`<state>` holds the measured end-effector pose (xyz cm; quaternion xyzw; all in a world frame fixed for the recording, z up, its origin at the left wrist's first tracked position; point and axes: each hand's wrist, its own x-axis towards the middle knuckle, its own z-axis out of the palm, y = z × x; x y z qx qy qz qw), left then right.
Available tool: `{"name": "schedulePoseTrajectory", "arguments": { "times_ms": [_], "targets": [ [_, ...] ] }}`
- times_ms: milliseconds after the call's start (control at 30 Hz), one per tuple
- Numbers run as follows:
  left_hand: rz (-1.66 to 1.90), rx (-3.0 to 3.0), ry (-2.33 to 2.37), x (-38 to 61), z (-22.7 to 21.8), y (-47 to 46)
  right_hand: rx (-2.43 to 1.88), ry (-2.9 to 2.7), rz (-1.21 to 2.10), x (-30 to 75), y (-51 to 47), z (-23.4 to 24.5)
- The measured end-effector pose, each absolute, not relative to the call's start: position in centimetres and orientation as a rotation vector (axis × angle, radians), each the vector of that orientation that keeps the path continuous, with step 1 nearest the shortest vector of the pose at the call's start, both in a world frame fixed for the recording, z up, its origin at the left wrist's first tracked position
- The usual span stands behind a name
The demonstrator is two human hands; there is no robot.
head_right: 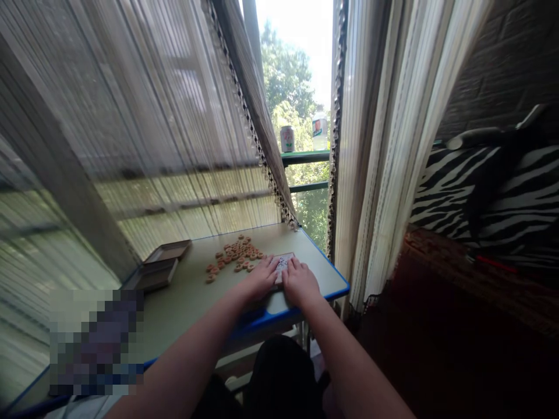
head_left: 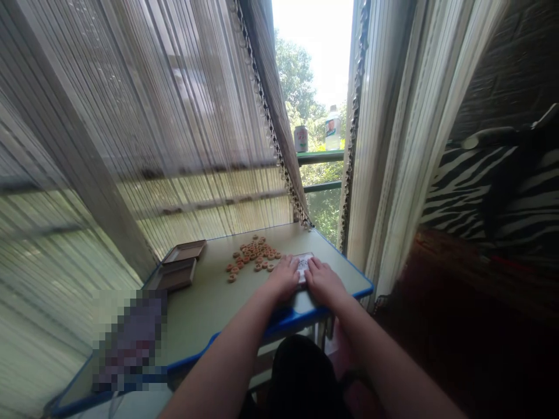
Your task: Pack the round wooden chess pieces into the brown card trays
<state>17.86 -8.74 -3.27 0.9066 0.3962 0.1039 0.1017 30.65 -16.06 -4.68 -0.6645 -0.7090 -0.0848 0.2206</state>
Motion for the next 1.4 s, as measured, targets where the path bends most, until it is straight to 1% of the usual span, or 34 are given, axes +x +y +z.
{"name": "schedulePoseTrajectory", "arguments": {
  "times_ms": [133,333,500,700,900,1000,1100,1200,1400],
  "targets": [
    [0.262,2.822,1.261,19.2,-2.6,-8.0,-1.952,-2.105,-0.145,31.5,-14.8,-3.8],
    [-0.029,2.884,1.254,21.9,-1.3,-5.1,-2.230,-1.897,0.105,33.2,-11.6,-3.0],
    [-0.109,2.806,1.376,22.9,-1.3,-2.0,-2.225,-1.881,0.196,34.2,-7.8,-3.2],
    [-0.133,2.785,1.477,22.8,-1.3,1.3,-2.093,-1.928,0.252,35.2,-2.4,-3.6],
    [-0.188,2.667,1.501,23.4,-0.8,4.9,-2.044,-1.887,0.213,35.1,0.9,-3.9],
    [-0.254,2.576,1.484,23.7,-0.6,6.6,-2.016,-1.751,0.044,34.7,1.2,-4.1],
    [-0.198,2.543,1.534,24.0,-0.8,8.5,-1.902,-1.732,-0.114,35.0,1.2,-4.5],
    [-0.197,2.590,1.498,24.2,-1.3,10.6,-1.791,-1.842,-0.078,35.7,1.5,-4.9],
    [-0.203,2.815,1.343,24.3,-2.4,14.4,-1.751,-1.828,-0.104,36.0,2.4,-5.3]
  ]
}}
